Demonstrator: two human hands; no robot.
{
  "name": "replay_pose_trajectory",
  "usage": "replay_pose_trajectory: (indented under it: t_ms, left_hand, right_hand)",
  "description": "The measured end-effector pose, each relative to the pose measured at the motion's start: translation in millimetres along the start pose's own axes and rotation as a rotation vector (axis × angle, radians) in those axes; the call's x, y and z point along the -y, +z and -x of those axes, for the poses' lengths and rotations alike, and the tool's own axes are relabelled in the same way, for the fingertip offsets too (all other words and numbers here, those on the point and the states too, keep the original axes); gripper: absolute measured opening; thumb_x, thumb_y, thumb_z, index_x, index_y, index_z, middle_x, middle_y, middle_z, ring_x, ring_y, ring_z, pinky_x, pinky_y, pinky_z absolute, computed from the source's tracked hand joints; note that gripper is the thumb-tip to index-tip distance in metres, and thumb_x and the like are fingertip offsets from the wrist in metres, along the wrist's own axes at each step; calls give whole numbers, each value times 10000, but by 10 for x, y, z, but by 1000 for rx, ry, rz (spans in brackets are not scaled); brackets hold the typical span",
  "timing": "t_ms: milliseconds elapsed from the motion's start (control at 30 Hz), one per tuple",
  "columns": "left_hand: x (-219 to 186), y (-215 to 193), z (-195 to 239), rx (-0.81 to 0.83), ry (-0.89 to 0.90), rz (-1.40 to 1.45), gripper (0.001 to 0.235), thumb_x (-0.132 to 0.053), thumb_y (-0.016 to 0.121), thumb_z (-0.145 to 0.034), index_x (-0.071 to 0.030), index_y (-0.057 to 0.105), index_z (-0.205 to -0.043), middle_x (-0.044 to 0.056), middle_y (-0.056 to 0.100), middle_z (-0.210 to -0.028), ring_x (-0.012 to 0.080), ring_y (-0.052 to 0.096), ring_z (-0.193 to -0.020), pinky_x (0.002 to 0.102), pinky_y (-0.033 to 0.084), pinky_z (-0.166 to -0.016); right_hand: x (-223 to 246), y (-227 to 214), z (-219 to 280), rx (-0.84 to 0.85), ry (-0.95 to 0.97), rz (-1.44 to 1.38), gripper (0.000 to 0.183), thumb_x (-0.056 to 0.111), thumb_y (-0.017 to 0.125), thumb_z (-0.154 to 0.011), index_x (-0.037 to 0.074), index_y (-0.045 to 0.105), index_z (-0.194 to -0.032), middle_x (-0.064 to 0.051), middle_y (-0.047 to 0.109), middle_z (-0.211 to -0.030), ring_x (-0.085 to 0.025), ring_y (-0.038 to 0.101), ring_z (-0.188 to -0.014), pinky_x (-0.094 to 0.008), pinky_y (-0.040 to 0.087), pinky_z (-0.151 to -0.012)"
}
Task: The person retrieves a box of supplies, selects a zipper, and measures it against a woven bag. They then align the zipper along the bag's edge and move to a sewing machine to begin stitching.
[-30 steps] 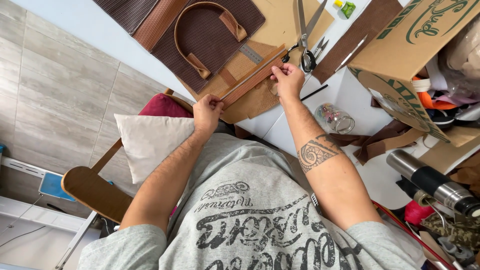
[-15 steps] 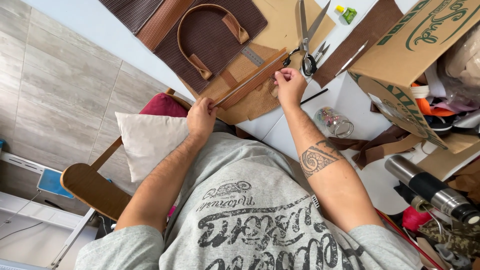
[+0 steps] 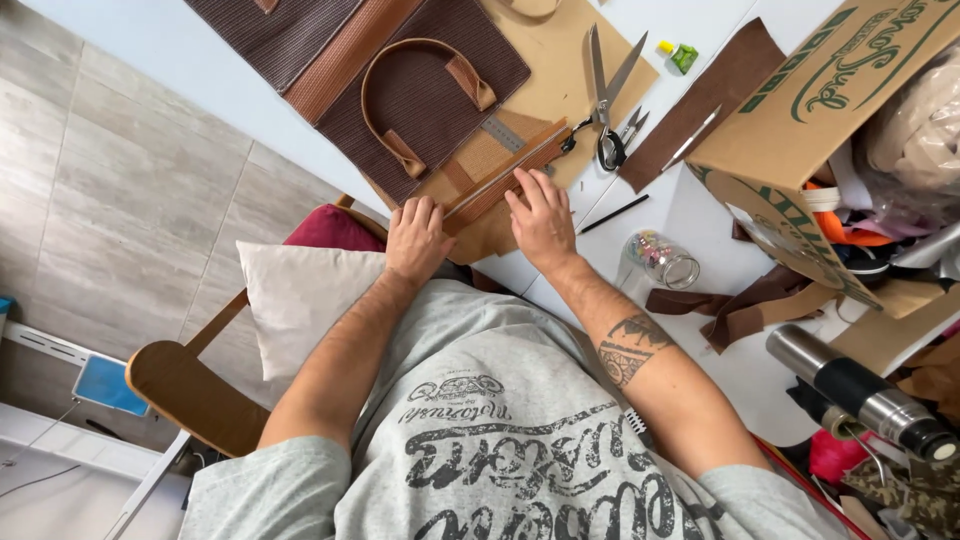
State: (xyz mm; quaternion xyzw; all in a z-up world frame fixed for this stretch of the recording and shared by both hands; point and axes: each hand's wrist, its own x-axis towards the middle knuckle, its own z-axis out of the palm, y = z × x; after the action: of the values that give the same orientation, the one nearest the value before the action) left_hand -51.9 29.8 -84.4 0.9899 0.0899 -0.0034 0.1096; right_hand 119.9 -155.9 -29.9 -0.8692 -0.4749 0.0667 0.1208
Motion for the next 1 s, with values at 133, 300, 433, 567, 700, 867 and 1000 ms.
replay_pose_trajectory:
  t_ms: [133, 300, 433, 567, 700, 867, 1000]
  left_hand:
    - [36, 7, -33, -66, -2, 27, 710, -409, 910, -608, -80, 626, -1170, 95, 579, -1164, 267, 544, -1146, 373, 445, -884]
    - [57, 44, 11, -100, 9, 75, 646, -361, 882, -642, -68, 643, -1166, 106, 586, -1149, 288, 558, -1145, 386, 462, -879]
    - [105, 33, 62, -83, -29, 150, 734, -356, 929, -595, -67, 639, -1203, 103, 603, -1179, 287, 564, -1180, 384, 479, -927]
    - [150, -41, 170, -83, -109, 228, 675, -304, 915, -662, -79, 632, -1232, 78, 612, -1168, 273, 583, -1157, 386, 492, -898]
    - [258, -130, 301, -124, -263, 314, 542, -176, 915, -705, -82, 657, -1172, 49, 623, -1081, 250, 612, -1050, 378, 501, -835]
    - [467, -76, 525, -133, -352, 329, 390, -117, 862, -709, -140, 685, -1056, -14, 620, -919, 212, 636, -918, 382, 507, -765]
    - [521, 65, 616, -87, -351, 305, 400, -136, 866, -709, -172, 691, -1067, -23, 619, -937, 208, 642, -922, 377, 522, -784]
  right_hand:
    - [70, 43, 93, 15, -94, 1, 359, 60, 799, -818, 50, 741, -1172, -142, 575, -1464, -354, 453, -1421, -491, 439, -1092]
    - [64, 203, 268, 72, -119, 7, 406, 98, 770, -834, 24, 698, -1227, -153, 536, -1525, -350, 418, -1468, -512, 396, -1137]
    - [47, 213, 300, 102, -114, 7, 381, 103, 740, -868, 18, 692, -1236, -145, 522, -1545, -339, 397, -1488, -516, 380, -1158]
    - [57, 190, 311, 128, -105, 18, 373, 126, 705, -910, 19, 675, -1267, -154, 508, -1552, -334, 380, -1500, -520, 371, -1171]
    - [48, 239, 356, 123, -96, 21, 410, 142, 723, -897, 33, 667, -1288, -135, 485, -1576, -319, 361, -1513, -505, 367, -1180]
    - [75, 103, 389, 199, -59, 17, 432, 151, 703, -918, 43, 643, -1332, -148, 437, -1613, -331, 320, -1533, -498, 348, -1203]
    - [118, 8, 335, 222, -49, 37, 540, 146, 723, -909, 11, 576, -1410, -182, 327, -1668, -368, 236, -1557, -525, 322, -1217]
